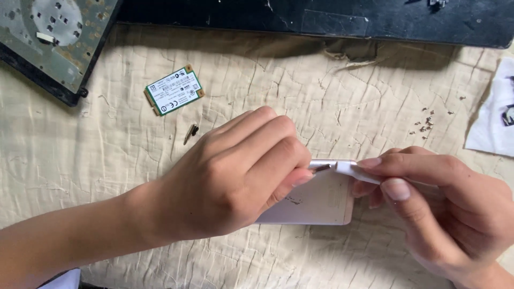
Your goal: Finalizing a phone repair by installing internal screws, attaching the back cover, and using a SIM ejector tool.
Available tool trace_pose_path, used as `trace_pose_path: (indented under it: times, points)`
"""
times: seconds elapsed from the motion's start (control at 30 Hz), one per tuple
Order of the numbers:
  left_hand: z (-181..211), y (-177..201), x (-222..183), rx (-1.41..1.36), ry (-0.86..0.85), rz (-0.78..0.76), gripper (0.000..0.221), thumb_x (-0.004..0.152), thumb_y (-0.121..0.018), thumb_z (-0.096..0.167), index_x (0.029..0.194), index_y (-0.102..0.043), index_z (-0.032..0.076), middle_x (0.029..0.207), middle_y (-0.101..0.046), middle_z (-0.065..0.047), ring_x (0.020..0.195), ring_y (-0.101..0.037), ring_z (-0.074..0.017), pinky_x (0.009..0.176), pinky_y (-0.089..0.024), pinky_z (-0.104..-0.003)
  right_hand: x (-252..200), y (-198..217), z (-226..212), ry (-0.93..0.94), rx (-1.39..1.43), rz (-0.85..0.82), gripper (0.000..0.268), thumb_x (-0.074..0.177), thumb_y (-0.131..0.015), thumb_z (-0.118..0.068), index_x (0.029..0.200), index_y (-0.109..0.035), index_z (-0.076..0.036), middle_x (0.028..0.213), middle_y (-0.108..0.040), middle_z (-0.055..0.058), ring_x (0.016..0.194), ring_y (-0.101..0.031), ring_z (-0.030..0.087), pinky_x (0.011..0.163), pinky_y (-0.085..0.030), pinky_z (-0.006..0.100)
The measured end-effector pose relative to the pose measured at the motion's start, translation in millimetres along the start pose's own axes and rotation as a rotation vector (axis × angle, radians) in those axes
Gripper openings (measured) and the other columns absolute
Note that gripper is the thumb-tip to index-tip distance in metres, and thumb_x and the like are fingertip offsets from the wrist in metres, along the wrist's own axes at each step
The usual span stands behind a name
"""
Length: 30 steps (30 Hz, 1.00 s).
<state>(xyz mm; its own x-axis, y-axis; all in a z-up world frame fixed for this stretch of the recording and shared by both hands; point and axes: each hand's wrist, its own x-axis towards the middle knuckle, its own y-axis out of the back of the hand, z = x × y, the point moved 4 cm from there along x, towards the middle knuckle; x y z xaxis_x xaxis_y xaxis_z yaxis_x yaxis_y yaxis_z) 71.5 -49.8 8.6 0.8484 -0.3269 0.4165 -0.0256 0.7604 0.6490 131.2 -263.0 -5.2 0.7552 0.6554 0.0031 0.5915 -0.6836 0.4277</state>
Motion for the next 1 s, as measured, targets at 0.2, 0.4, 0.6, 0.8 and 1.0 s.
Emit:
trace_pose_path:
  times: [0.2, 0.4, 0.6, 0.8, 1.0]
  points:
    - [1.5, -5.5, -0.9, 0.003, -0.034, -0.051, 0.021, 0.109, -0.055, -0.005, 0.088, -0.054, -0.002, 0.083, -0.047, -0.012, 0.071, -0.042, -0.0254, 0.061, -0.037, -0.036, 4.2, -0.6, -9.5, 0.053, 0.021, 0.027, 0.021, 0.091, -0.048, -0.001, 0.095, -0.057, 0.017, 0.091, -0.075, 0.026, 0.061, -0.080, 0.025, 0.059, -0.067, 0.026]
    - [3.6, -7.3, 0.0, 0.033, -0.096, -0.082, 0.020, 0.110, -0.057, 0.001, 0.090, -0.057, -0.002, 0.087, -0.052, -0.014, 0.074, -0.047, -0.0267, 0.062, -0.042, -0.036, 7.3, 0.3, -18.8, 0.068, -0.121, -0.035, 0.016, 0.080, -0.068, -0.003, 0.089, -0.067, 0.010, 0.083, -0.078, 0.017, 0.067, -0.083, 0.018, 0.059, -0.066, 0.019]
    - [3.9, -5.6, -1.0, -0.005, -0.012, -0.055, 0.028, 0.109, -0.053, 0.023, 0.102, -0.059, -0.003, 0.094, -0.059, -0.015, 0.082, -0.054, -0.0272, 0.070, -0.046, -0.036, 0.6, 7.9, -8.7, -0.036, -0.018, 0.064, 0.029, 0.066, -0.081, -0.007, 0.081, -0.060, 0.006, 0.074, -0.073, 0.016, 0.065, -0.080, 0.020, 0.062, -0.064, 0.022]
    - [1.3, -20.0, -12.4, 0.588, 0.115, -0.370, 0.087, 0.077, -0.079, 0.087, 0.107, -0.058, 0.008, 0.100, -0.056, -0.007, 0.092, -0.054, -0.0238, 0.082, -0.048, -0.034, -6.9, 35.0, 31.0, -0.037, 0.467, 0.172, 0.016, 0.096, -0.066, -0.016, 0.109, -0.058, -0.012, 0.102, -0.061, 0.005, 0.073, -0.070, 0.015, 0.047, -0.060, 0.018]
    - [6.6, -19.7, -13.5, 0.155, 0.164, -0.254, 0.056, 0.075, -0.100, 0.032, 0.093, -0.054, 0.007, 0.095, -0.053, -0.009, 0.085, -0.051, -0.0250, 0.074, -0.044, -0.034, -1.8, 23.5, 21.0, 0.026, 0.381, 0.180, 0.035, 0.110, -0.048, -0.034, 0.102, -0.056, -0.001, 0.089, -0.062, 0.011, 0.066, -0.070, 0.024, 0.053, -0.060, 0.025]
